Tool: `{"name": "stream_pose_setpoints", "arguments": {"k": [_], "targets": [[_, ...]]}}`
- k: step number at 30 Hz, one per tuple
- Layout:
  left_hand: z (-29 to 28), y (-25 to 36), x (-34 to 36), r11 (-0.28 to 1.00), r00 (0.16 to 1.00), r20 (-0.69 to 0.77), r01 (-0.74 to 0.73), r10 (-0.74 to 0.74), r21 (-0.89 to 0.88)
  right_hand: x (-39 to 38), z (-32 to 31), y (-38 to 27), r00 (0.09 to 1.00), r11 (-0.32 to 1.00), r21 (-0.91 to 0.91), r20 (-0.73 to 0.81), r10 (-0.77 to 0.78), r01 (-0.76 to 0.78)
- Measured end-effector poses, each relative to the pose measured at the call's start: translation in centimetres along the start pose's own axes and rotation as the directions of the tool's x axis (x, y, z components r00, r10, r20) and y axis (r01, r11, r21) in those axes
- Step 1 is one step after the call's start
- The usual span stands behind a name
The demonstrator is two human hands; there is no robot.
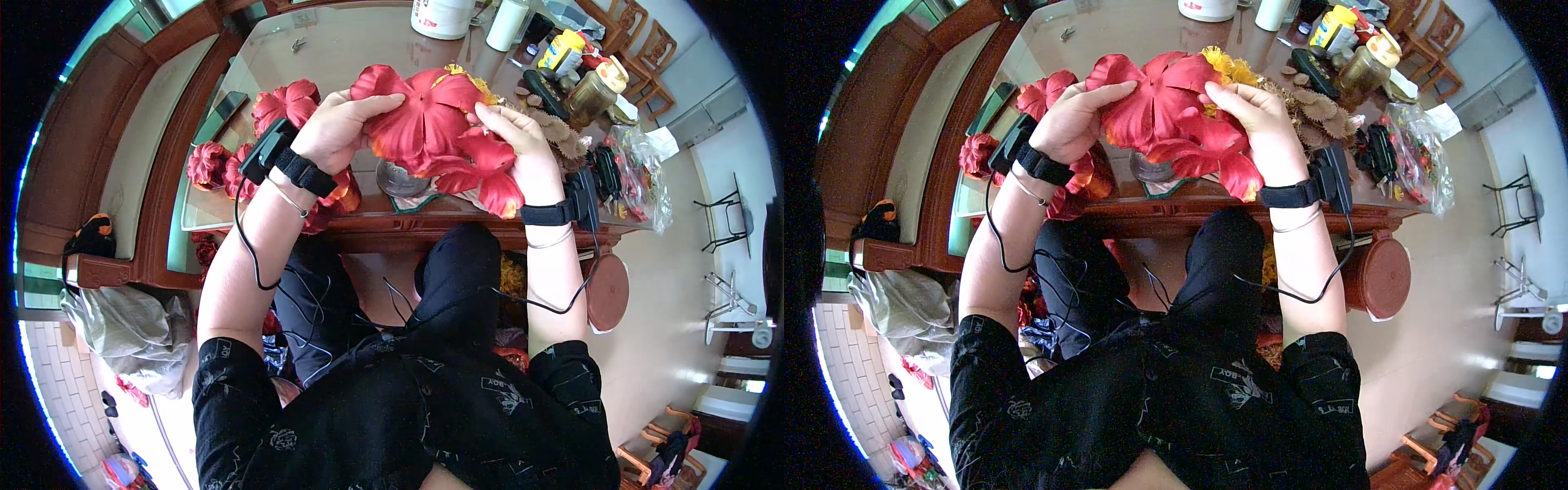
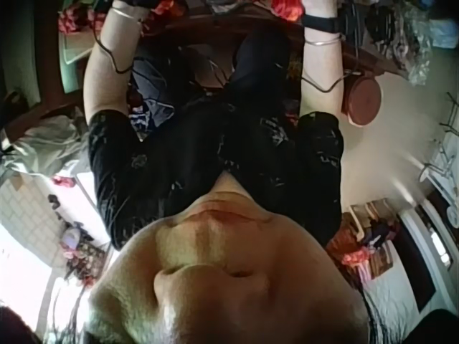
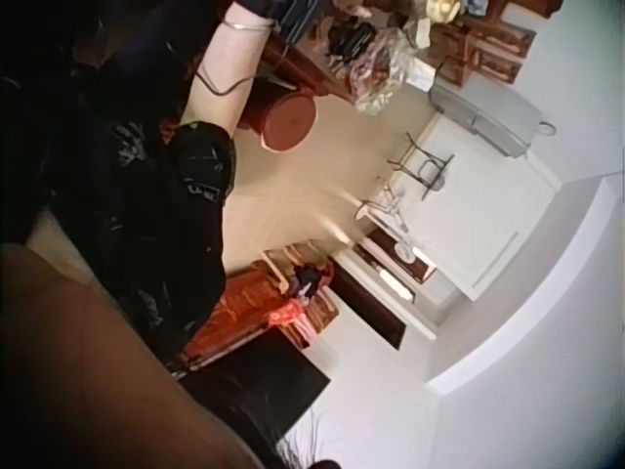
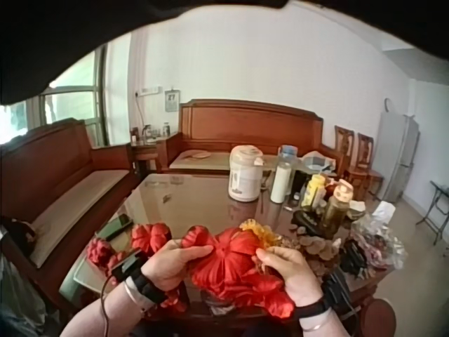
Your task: Arranging and assembling artificial flowers and petals at a workshop table.
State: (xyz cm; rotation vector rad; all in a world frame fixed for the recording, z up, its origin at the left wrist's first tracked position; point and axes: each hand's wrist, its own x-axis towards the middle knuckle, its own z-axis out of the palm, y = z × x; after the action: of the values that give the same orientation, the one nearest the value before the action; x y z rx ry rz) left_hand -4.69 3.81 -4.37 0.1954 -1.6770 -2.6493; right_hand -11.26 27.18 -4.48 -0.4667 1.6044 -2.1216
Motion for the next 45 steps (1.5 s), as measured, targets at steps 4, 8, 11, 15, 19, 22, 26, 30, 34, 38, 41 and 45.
{"name": "stream_pose_setpoints", "arguments": {"k": [4, 8, 11, 15, 19, 22, 26, 30, 34, 38, 41, 45], "targets": [[-0.2, 0.1, -0.1, 0.997, 1.000, -0.013, 0.007, -0.006, 0.074, -0.4, -0.9, -0.2, 0.991, 0.973, -0.231, 0.135, 0.001, 0.031], [-0.3, -0.3, -0.1, 0.998, 1.000, -0.009, 0.001, 0.000, 0.063, -1.5, 0.1, 0.3, 0.988, 0.920, -0.365, 0.100, -0.114, 0.143], [-0.4, -0.4, 0.1, 0.999, 1.000, -0.004, -0.003, 0.004, 0.050, -1.8, 0.7, 0.2, 0.995, 0.896, -0.432, 0.047, -0.091, 0.103], [-0.4, -0.4, 0.2, 0.997, 1.000, -0.019, 0.005, -0.004, 0.074, -1.7, 0.9, 0.4, 0.993, 0.867, -0.486, 0.057, -0.099, 0.115], [-0.3, -0.7, 0.2, 0.998, 0.999, -0.007, -0.046, 0.046, 0.050, -1.3, 0.8, 0.8, 0.996, 0.911, -0.403, 0.024, -0.087, 0.089], [-0.2, -0.7, 0.0, 0.998, 0.999, -0.021, -0.037, 0.038, 0.052, -1.5, 1.1, 0.8, 0.995, 0.888, -0.453, -0.019, -0.098, 0.078], [-0.6, -0.8, 0.2, 0.998, 1.000, -0.009, -0.025, 0.026, 0.053, -1.6, 1.3, 0.6, 0.989, 0.868, -0.476, 0.029, -0.143, 0.140], [-0.3, -0.7, 0.1, 0.999, 0.999, -0.009, -0.036, 0.037, 0.031, -1.5, 1.4, -0.2, 0.985, 0.900, -0.402, 0.028, -0.172, 0.169], [-0.4, -0.8, 0.1, 0.999, 0.999, -0.002, -0.037, 0.037, 0.033, -1.2, 1.2, -0.4, 0.982, 0.915, -0.360, 0.007, -0.191, 0.180], [-0.6, -1.0, 0.2, 0.998, 0.999, 0.005, -0.040, 0.040, 0.042, -1.0, 0.6, -1.1, 0.990, 0.998, 0.003, 0.123, 0.065, -0.066], [-0.6, -1.0, 0.2, 0.998, 1.000, 0.006, -0.029, 0.029, 0.062, -0.7, 1.0, -0.5, 0.994, 0.950, 0.294, 0.056, 0.092, -0.105], [-0.6, -0.9, 0.3, 0.996, 1.000, 0.017, -0.012, 0.011, 0.083, -0.6, 0.0, 0.1, 0.957, 0.878, 0.474, 0.278, -0.080, -0.065]]}}
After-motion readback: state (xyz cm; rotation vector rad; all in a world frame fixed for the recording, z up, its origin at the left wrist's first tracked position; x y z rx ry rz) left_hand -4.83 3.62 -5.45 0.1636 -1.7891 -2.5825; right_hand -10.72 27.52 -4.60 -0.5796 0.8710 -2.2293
